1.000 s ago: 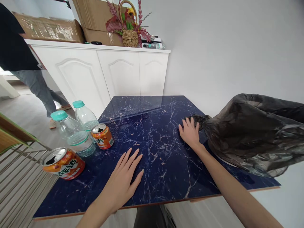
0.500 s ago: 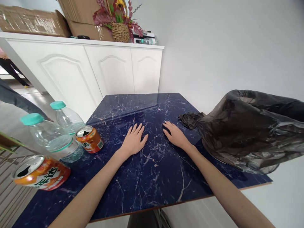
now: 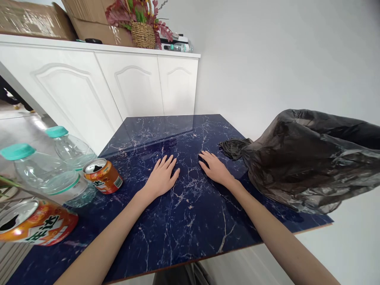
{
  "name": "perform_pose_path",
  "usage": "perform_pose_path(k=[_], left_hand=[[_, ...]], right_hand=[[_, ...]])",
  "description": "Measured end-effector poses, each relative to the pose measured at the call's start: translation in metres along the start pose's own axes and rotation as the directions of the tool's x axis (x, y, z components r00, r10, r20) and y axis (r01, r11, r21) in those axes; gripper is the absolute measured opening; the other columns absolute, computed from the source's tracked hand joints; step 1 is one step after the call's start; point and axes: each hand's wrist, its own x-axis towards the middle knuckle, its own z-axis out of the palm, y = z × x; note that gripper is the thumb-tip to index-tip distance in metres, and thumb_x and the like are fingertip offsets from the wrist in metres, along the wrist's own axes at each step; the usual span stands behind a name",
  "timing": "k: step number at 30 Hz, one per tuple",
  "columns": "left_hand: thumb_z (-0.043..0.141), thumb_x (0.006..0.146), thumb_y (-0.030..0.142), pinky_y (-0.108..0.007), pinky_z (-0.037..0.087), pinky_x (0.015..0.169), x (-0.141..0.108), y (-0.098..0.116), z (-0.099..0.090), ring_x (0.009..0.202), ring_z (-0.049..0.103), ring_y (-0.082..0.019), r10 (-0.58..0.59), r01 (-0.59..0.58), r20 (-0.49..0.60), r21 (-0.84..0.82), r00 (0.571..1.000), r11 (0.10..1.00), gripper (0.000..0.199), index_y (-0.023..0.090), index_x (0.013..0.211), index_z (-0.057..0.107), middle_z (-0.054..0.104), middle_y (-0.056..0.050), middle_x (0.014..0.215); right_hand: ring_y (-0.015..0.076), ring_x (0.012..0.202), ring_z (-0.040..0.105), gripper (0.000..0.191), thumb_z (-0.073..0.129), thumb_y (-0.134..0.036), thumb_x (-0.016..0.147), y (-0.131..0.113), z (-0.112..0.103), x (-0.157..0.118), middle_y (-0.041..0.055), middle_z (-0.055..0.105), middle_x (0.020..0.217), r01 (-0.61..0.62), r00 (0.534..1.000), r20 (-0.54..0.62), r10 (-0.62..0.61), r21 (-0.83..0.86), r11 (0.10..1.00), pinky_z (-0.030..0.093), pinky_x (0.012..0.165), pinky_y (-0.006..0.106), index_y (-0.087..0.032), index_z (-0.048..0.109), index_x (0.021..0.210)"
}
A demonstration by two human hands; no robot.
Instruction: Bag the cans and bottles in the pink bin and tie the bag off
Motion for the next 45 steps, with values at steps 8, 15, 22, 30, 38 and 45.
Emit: perform_pose_path(k=[8,15,22,30,38,45], left_hand=[[0.030,0.111,0.058,-0.059,0.022,0.134,-0.0017,-0.0031,0.0024,0.166,0.025,-0.037,0.016,-0.016,-0.032,-0.008,0.999,1.000,0.069,0.019,0.166,0.044,0.035,-0.011,0.176],[0.027,0.111,0.057,-0.058,0.023,0.134,-0.0035,0.0002,-0.0017,0.165,0.027,-0.037,0.010,-0.010,-0.030,-0.001,1.000,1.000,0.071,0.015,0.165,0.043,0.037,-0.014,0.175],[0.030,0.111,0.059,-0.055,0.025,0.134,-0.0036,0.0030,-0.0034,0.164,0.030,-0.036,-0.025,0.023,-0.054,-0.031,0.998,0.999,0.075,0.011,0.169,0.030,0.044,-0.018,0.171],[0.027,0.111,0.061,-0.053,0.023,0.135,-0.0026,0.0017,-0.0021,0.164,0.029,-0.035,-0.037,0.036,-0.045,-0.027,0.998,0.999,0.077,0.010,0.169,0.031,0.043,-0.018,0.171],[0.028,0.111,0.059,-0.053,0.024,0.134,-0.0018,0.0006,0.0000,0.165,0.028,-0.035,-0.034,0.033,-0.048,-0.019,0.998,0.999,0.075,0.012,0.168,0.031,0.043,-0.017,0.172],[0.029,0.111,0.056,-0.052,0.021,0.135,-0.0016,0.0022,-0.0020,0.166,0.025,-0.035,-0.045,0.045,-0.014,-0.013,0.999,0.999,0.075,0.007,0.168,0.030,0.040,-0.018,0.173]], right_hand=[[0.0294,0.163,0.033,0.061,0.033,-0.048,0.111,-0.0002,0.0014,-0.0005,0.0126,0.044,0.171,-0.002,1.000,-0.004,0.002,-0.010,1.000,0.025,0.135,0.053,-0.018,0.052,0.161],[0.0298,0.162,0.035,0.062,0.032,-0.047,0.111,-0.0027,0.0013,-0.0005,0.0150,0.044,0.171,-0.002,1.000,-0.006,0.002,-0.023,1.000,0.025,0.135,0.052,-0.014,0.053,0.160],[0.0297,0.162,0.036,0.061,0.032,-0.047,0.111,-0.0024,0.0005,0.0002,0.0145,0.044,0.171,-0.003,1.000,-0.001,0.003,-0.028,1.000,0.026,0.135,0.052,-0.015,0.053,0.159],[0.0295,0.163,0.033,0.063,0.032,-0.047,0.111,-0.0048,-0.0023,-0.0002,0.0143,0.041,0.172,-0.017,1.000,0.017,0.017,-0.024,1.000,0.024,0.136,0.051,-0.013,0.052,0.160],[0.0296,0.163,0.033,0.063,0.032,-0.046,0.111,-0.0065,-0.0047,-0.0008,0.0148,0.041,0.172,-0.021,0.999,0.023,0.022,-0.027,0.999,0.023,0.136,0.050,-0.012,0.052,0.160],[0.0294,0.163,0.034,0.062,0.032,-0.046,0.111,-0.0043,-0.0030,-0.0003,0.0148,0.042,0.172,-0.014,1.000,0.016,0.015,-0.030,0.999,0.023,0.136,0.051,-0.013,0.052,0.160]])
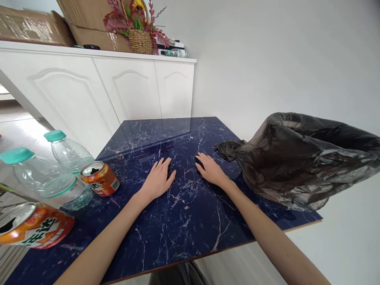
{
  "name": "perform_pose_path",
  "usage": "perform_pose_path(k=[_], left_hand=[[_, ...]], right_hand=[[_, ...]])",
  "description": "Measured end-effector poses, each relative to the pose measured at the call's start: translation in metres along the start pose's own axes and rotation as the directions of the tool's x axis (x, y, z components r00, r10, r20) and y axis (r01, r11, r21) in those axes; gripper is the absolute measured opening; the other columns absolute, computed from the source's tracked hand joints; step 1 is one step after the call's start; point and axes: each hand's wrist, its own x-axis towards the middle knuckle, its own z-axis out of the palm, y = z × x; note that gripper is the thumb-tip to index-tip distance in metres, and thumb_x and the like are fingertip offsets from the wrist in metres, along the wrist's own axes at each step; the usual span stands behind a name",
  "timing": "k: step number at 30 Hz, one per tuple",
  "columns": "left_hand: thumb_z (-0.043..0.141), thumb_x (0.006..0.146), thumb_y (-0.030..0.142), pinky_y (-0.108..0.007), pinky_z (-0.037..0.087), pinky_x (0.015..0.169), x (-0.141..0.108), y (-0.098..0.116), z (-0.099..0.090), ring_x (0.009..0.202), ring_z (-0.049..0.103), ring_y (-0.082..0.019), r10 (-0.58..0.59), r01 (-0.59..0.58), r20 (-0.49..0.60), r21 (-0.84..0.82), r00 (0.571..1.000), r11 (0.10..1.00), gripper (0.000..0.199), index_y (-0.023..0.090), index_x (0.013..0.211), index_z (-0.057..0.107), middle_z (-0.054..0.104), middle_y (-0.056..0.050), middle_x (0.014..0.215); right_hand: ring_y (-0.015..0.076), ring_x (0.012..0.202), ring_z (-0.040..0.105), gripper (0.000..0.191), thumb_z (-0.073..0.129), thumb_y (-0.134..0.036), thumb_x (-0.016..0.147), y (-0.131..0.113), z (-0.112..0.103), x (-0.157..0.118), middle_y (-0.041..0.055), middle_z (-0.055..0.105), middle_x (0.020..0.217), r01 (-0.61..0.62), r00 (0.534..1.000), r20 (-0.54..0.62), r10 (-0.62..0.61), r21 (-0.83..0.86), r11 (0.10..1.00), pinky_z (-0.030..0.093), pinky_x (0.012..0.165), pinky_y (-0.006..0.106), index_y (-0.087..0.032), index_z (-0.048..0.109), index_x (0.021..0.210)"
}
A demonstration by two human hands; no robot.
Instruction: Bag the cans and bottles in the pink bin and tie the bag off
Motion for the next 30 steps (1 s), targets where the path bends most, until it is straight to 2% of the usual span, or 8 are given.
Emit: perform_pose_path(k=[5,18,30], left_hand=[[0.029,0.111,0.056,-0.054,0.023,0.135,0.0007,-0.0012,0.0007,0.165,0.026,-0.035,0.018,-0.018,-0.016,0.003,1.000,1.000,0.073,0.008,0.167,0.032,0.042,-0.019,0.172],[0.026,0.111,0.058,-0.053,0.021,0.136,0.0003,-0.0012,0.0000,0.166,0.024,-0.034,0.007,-0.007,0.002,-0.010,1.000,1.000,0.075,0.009,0.168,0.031,0.040,-0.017,0.173],[0.028,0.111,0.058,-0.055,0.024,0.134,0.0007,-0.0036,0.0044,0.165,0.027,-0.035,0.020,-0.020,-0.035,-0.009,0.999,1.000,0.073,0.012,0.167,0.033,0.043,-0.017,0.172]], right_hand=[[0.0302,0.163,0.034,0.063,0.033,-0.044,0.110,0.0005,0.0009,0.0006,0.0159,0.043,0.171,0.003,1.000,-0.009,-0.003,-0.002,1.000,0.023,0.136,0.050,-0.010,0.052,0.159],[0.0290,0.163,0.033,0.064,0.031,-0.050,0.111,0.0004,-0.0008,-0.0001,0.0141,0.042,0.172,-0.003,1.000,0.003,0.003,0.019,1.000,0.024,0.136,0.049,-0.015,0.050,0.162],[0.0291,0.163,0.033,0.064,0.031,-0.047,0.110,-0.0008,-0.0009,0.0003,0.0149,0.043,0.172,-0.005,1.000,0.004,0.005,0.012,1.000,0.022,0.136,0.050,-0.012,0.050,0.161]])
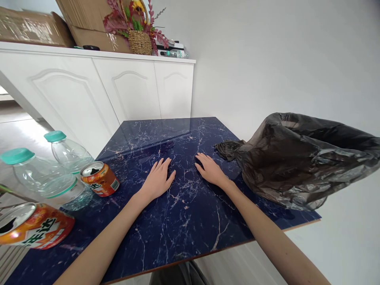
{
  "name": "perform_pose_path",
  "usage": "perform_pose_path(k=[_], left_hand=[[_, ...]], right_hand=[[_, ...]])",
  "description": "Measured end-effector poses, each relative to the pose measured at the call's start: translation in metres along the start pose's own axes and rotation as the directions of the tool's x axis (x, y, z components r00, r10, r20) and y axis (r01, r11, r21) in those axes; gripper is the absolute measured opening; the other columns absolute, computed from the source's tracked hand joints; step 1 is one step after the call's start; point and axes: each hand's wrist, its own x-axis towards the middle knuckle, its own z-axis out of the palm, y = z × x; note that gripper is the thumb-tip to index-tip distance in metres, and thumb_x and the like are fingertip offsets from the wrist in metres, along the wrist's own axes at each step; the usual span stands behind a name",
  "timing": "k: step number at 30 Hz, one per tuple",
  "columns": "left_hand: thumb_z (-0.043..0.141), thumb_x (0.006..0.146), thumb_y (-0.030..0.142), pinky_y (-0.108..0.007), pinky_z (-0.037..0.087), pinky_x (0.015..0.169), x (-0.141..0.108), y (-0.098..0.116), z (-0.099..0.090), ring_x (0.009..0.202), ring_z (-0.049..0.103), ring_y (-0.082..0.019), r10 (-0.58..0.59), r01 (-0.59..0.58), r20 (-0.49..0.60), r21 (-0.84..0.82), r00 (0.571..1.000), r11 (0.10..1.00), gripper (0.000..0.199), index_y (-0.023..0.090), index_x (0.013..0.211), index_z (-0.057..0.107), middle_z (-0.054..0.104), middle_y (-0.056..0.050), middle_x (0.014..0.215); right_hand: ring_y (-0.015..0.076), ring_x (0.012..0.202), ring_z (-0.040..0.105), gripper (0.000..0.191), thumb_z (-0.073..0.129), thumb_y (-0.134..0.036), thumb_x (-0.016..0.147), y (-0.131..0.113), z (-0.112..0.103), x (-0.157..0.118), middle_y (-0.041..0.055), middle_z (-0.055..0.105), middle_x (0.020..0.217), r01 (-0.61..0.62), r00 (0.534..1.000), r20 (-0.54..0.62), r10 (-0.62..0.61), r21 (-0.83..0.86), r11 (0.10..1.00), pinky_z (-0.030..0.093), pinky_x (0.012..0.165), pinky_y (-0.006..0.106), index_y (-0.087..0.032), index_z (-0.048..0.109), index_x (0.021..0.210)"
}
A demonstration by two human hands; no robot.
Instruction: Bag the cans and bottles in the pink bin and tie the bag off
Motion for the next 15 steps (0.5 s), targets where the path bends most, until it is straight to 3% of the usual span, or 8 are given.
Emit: perform_pose_path(k=[15], left_hand=[[0.027,0.111,0.061,-0.054,0.022,0.135,-0.0008,0.0009,-0.0022,0.165,0.026,-0.035,-0.008,0.009,0.015,-0.018,1.000,1.000,0.075,0.014,0.168,0.033,0.040,-0.016,0.173]], right_hand=[[0.0289,0.163,0.034,0.064,0.030,-0.051,0.111,0.0024,0.0011,-0.0001,0.0139,0.042,0.172,0.010,1.000,-0.004,-0.010,0.005,1.000,0.024,0.136,0.051,-0.016,0.050,0.162]])
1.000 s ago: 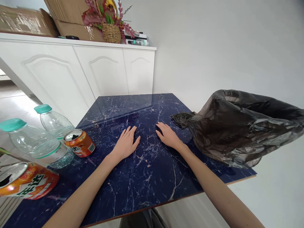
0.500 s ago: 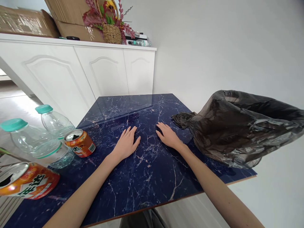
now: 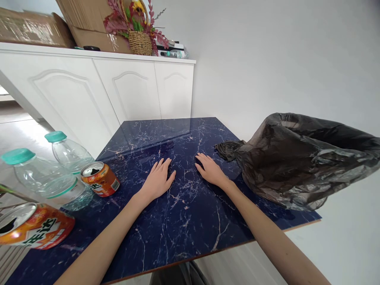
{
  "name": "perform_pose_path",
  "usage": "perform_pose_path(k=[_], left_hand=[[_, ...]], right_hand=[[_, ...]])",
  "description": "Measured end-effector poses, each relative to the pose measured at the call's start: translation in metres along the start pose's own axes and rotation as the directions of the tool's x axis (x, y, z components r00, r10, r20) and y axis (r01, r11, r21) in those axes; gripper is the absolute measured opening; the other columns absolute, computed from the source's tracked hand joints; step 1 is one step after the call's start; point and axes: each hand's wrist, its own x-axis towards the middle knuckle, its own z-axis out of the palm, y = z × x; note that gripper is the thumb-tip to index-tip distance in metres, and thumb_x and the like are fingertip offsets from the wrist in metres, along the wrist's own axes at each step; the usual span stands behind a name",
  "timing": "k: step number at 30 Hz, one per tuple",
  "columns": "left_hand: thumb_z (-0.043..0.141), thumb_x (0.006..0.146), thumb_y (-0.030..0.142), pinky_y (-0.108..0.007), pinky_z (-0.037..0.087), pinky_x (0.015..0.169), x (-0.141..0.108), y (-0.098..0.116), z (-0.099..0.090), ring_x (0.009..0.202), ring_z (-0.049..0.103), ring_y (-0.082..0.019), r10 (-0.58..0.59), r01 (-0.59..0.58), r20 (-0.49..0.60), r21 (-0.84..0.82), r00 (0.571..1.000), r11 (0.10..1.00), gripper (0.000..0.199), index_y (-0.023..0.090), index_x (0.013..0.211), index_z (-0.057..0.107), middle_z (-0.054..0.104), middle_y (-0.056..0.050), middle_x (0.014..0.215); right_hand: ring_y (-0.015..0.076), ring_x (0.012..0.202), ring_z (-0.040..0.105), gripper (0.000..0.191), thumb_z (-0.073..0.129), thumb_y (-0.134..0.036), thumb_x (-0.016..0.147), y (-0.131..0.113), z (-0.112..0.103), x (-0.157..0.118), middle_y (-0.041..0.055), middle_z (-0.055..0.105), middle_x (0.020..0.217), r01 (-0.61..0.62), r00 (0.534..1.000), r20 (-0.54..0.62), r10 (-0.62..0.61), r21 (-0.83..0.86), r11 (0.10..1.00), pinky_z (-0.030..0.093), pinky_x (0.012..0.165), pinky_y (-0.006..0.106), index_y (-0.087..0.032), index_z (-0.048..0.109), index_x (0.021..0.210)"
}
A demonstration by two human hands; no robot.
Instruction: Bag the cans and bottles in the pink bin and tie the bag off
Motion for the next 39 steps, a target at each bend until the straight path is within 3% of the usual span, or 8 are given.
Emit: perform_pose_path(k=[15,39], left_hand=[[0.027,0.111,0.059,-0.053,0.023,0.135,-0.0005,0.0007,-0.0009,0.165,0.027,-0.035,0.013,-0.013,-0.010,0.020,1.000,1.000,0.073,0.012,0.166,0.035,0.044,-0.017,0.171],[0.028,0.110,0.059,-0.056,0.025,0.134,0.0003,-0.0052,0.0070,0.165,0.029,-0.035,0.022,-0.022,-0.049,0.002,0.999,1.000,0.072,0.016,0.168,0.033,0.044,-0.016,0.171]], right_hand=[[0.0297,0.162,0.035,0.063,0.032,-0.046,0.111,-0.0001,0.0022,0.0006,0.0157,0.043,0.171,0.009,1.000,-0.013,-0.009,-0.014,1.000,0.024,0.136,0.050,-0.011,0.052,0.160],[0.0295,0.162,0.036,0.061,0.031,-0.045,0.111,-0.0036,0.0030,0.0001,0.0153,0.044,0.171,-0.002,1.000,-0.030,0.001,-0.025,1.000,0.025,0.135,0.052,-0.015,0.053,0.159]])
